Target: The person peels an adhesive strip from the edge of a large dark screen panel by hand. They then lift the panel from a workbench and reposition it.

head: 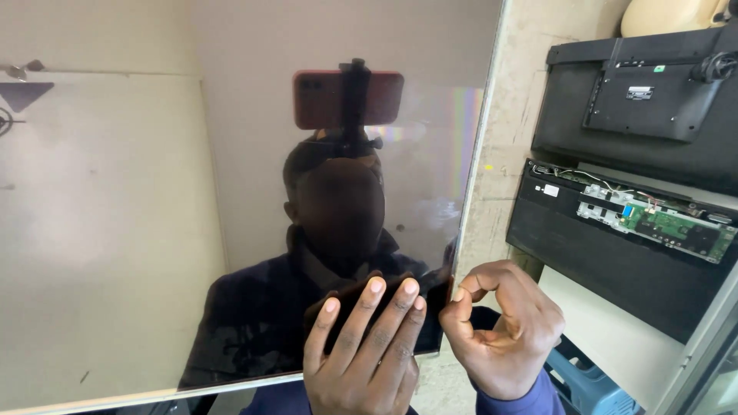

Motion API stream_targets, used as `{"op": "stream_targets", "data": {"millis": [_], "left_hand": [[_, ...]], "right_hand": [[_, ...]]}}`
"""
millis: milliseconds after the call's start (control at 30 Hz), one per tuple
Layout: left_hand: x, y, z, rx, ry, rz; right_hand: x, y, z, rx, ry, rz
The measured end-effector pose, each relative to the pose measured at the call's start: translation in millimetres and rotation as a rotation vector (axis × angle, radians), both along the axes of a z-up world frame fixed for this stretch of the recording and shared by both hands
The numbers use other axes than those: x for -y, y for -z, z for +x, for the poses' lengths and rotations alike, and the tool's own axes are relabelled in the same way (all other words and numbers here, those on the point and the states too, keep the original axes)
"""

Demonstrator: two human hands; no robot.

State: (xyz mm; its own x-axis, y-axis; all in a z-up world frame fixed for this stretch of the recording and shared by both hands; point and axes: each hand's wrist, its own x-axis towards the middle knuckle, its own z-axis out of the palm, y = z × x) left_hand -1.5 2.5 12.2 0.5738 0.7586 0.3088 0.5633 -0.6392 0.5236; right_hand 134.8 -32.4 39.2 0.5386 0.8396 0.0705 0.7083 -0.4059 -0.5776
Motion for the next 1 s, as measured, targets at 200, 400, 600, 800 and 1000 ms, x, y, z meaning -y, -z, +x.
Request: {"op": "stream_targets", "data": {"millis": [200, 400, 600, 800, 1000], "left_hand": [[-9, -16, 15, -0.023, -0.051, -0.012], [-29, -26, 45, 0.042, -0.034, -0.063], [-28, -23, 59, 0.044, -0.028, -0.097], [-27, -16, 58, 0.063, 0.049, -0.065], [-26, -16, 58, -0.039, 0.071, -0.045]], "right_hand": [[6, 7, 4, -0.093, 0.057, 0.044], [8, 8, 6, -0.238, 0.104, 0.096], [10, 8, 12, -0.304, 0.105, 0.13], [12, 8, 16, -0.307, 0.072, 0.154], [13, 7, 17, -0.312, 0.078, 0.161]]}}
